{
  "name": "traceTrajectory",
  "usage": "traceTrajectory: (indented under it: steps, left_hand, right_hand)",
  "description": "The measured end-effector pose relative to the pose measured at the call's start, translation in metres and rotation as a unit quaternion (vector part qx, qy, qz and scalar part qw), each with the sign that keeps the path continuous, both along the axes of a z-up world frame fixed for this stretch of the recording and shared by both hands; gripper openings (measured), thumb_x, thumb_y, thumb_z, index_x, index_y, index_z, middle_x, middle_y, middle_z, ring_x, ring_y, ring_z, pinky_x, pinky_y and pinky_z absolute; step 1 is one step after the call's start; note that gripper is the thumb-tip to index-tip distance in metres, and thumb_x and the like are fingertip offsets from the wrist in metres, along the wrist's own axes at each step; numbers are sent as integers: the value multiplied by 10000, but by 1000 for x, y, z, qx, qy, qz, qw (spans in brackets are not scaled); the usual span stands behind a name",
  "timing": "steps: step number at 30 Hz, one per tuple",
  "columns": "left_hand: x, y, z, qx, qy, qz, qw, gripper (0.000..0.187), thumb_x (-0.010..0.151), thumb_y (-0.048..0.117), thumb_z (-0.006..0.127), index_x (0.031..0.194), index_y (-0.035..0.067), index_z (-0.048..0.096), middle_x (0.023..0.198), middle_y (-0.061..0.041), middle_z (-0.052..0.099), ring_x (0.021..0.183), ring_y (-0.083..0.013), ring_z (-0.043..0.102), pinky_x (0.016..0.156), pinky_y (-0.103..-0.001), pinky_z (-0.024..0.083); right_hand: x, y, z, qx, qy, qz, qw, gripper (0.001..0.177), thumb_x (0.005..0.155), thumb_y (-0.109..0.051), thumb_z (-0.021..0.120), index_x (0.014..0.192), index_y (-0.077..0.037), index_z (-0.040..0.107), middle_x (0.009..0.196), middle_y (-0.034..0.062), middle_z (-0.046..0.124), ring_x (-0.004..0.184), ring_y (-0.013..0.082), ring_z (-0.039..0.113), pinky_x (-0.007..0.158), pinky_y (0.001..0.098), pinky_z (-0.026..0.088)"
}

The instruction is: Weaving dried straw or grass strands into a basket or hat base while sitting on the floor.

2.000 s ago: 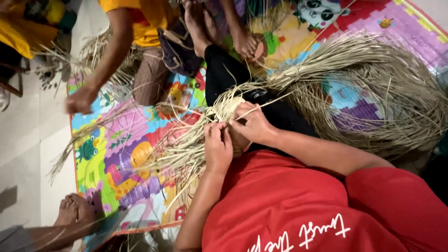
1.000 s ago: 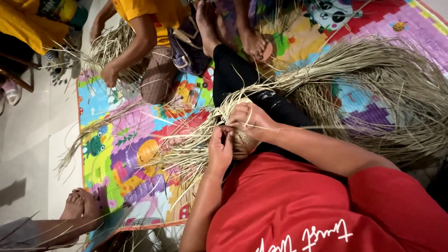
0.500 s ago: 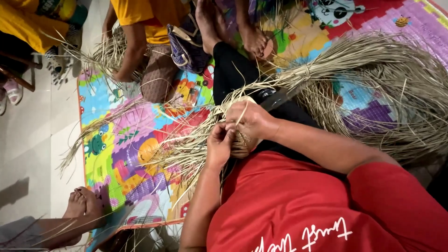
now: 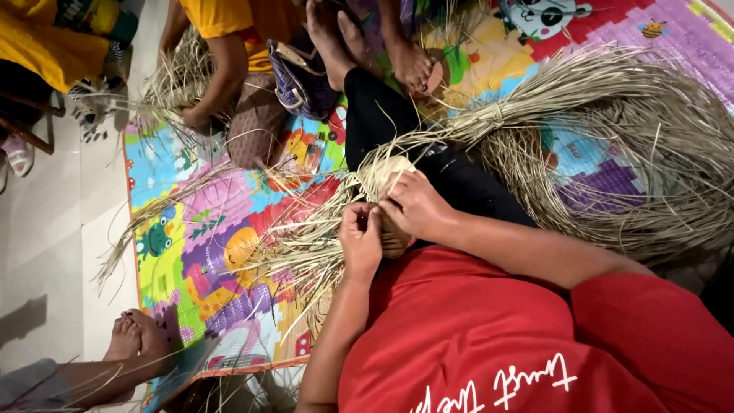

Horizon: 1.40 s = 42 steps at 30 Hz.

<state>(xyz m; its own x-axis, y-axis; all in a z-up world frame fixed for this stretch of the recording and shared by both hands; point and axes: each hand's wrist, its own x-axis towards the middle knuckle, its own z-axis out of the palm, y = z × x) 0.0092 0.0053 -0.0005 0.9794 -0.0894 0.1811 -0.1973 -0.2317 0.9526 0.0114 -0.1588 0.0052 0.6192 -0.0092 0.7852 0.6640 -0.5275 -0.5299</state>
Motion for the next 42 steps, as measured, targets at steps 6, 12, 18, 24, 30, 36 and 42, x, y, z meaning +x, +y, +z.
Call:
traceTrajectory:
  steps: [6,12,18,24,30,36,42]
  left_hand:
    - [-1,-6,2,-33,5,14,999,79,977,76,663,973,115,594,842,19,591,806,-96,551,764,-285,493]
    - [-2,0,-2,-33,-1,0,999,97,981,54,636,987,111,558,845,17,558,788,-88,533,744,-259,465]
    - [-1,1,-1,-11,-15,-6,1000,92,986,64,634,1008,102,552,896,-17,563,821,-119,544,794,-284,482]
    - [1,4,-2,-8,-20,-18,1000,92,1008,96,639,1024,91,549,899,-29,553,822,-132,551,791,-300,499]
    - [-3,-1,2,-30,-28,-13,999,95,999,49,630,1018,92,548,900,-15,519,846,-130,519,821,-305,482]
    - [1,-6,28,-90,41,67,993,72,992,130,653,999,160,588,802,41,500,743,-86,492,746,-263,431]
    - [21,54,67,-210,110,222,946,110,956,125,662,949,215,600,724,-16,595,609,-132,607,547,-235,415]
  right_hand:
    - [29,-10,-36,-93,92,-124,984,135,863,-213,718,842,-90,665,915,106,645,942,350,633,759,506,461]
    - [18,-13,-43,2,163,-124,979,195,812,-364,783,808,-175,736,940,40,641,1021,315,616,771,472,471]
    - [3,5,-23,22,185,-45,981,214,791,-428,759,908,-257,704,1039,-12,570,1195,261,499,1010,554,326]
    - [2,6,-17,19,179,-22,983,190,749,-308,732,930,-251,724,1023,3,588,1213,255,540,1002,483,334]
    - [-1,11,-9,39,228,-17,973,335,813,-525,765,834,-204,672,996,4,590,1225,224,514,1045,579,255]
    - [5,22,-22,-13,193,-98,976,277,855,-427,751,783,-187,633,974,16,603,1107,243,539,986,526,334]
    - [10,21,-30,-26,232,-90,968,260,858,-450,715,813,-201,655,1005,-18,619,1176,232,512,1020,543,322]
